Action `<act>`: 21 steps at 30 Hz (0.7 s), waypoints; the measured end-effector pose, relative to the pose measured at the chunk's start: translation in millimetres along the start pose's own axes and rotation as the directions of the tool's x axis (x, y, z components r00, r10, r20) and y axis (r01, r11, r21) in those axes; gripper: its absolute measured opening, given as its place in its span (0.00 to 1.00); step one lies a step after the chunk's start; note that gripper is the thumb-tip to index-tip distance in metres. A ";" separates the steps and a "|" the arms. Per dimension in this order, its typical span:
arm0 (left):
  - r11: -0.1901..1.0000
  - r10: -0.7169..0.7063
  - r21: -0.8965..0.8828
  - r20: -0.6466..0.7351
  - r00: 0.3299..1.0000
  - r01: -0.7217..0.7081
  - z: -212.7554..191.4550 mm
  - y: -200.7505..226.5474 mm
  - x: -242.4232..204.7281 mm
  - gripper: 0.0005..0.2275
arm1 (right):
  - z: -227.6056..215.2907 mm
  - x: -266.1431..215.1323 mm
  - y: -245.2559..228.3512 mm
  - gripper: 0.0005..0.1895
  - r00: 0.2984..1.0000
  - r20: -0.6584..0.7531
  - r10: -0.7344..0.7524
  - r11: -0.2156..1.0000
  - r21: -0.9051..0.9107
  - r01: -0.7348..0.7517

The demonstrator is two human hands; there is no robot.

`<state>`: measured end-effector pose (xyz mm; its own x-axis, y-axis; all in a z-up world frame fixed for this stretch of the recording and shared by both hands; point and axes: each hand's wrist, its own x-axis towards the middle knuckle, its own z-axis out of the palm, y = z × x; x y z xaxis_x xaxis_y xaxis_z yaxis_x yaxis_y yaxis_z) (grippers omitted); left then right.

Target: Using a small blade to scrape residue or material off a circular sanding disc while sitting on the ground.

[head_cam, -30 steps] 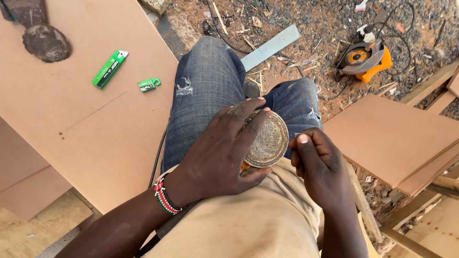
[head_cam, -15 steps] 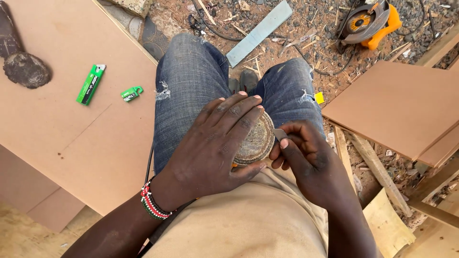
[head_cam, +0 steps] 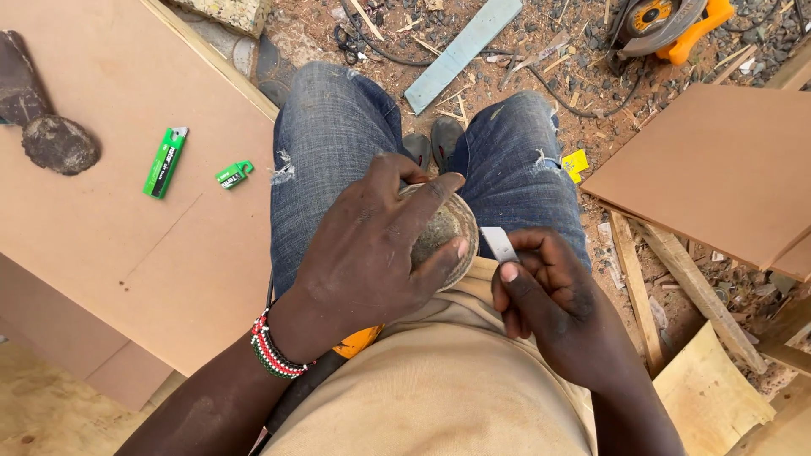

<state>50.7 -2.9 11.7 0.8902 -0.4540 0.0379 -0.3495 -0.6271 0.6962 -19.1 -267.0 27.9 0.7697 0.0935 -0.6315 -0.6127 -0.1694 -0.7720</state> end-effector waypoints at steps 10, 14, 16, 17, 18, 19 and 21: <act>0.999 -0.005 0.050 -0.066 0.998 0.009 -10.5 -2.5 -8.2 0.24 | 15.1 -6.4 -10.5 0.12 0.996 -0.047 0.074 0.996 -0.048 -0.076; 0.997 0.002 0.074 -0.077 0.997 0.004 -13.3 -1.0 -11.0 0.23 | 15.6 -3.7 -7.3 0.12 0.994 -0.045 0.099 0.993 -0.060 -0.102; 0.998 -0.003 0.061 -0.073 0.997 0.008 -11.3 -0.9 -12.2 0.23 | 14.6 -4.5 -4.4 0.12 0.993 -0.050 0.110 0.992 -0.051 -0.112; 0.997 0.000 0.077 -0.078 0.997 0.006 -8.9 -1.3 -12.8 0.22 | 14.0 -4.7 -3.2 0.11 0.995 -0.028 0.096 0.995 -0.015 -0.097; 0.995 0.004 0.096 -0.084 0.996 0.004 -6.9 -2.0 -13.0 0.21 | 13.5 -4.2 -2.1 0.11 0.997 -0.006 0.080 0.997 0.022 -0.080; 0.995 0.005 0.095 -0.084 0.996 0.004 -5.0 -1.6 -12.0 0.21 | 12.4 -4.7 -2.5 0.11 0.997 -0.007 0.081 0.997 0.022 -0.080; 0.995 0.073 0.083 -0.129 0.989 -0.062 -2.5 -0.7 -11.4 0.21 | 11.5 -6.1 -3.2 0.13 0.993 -0.019 0.114 0.993 -0.024 -0.114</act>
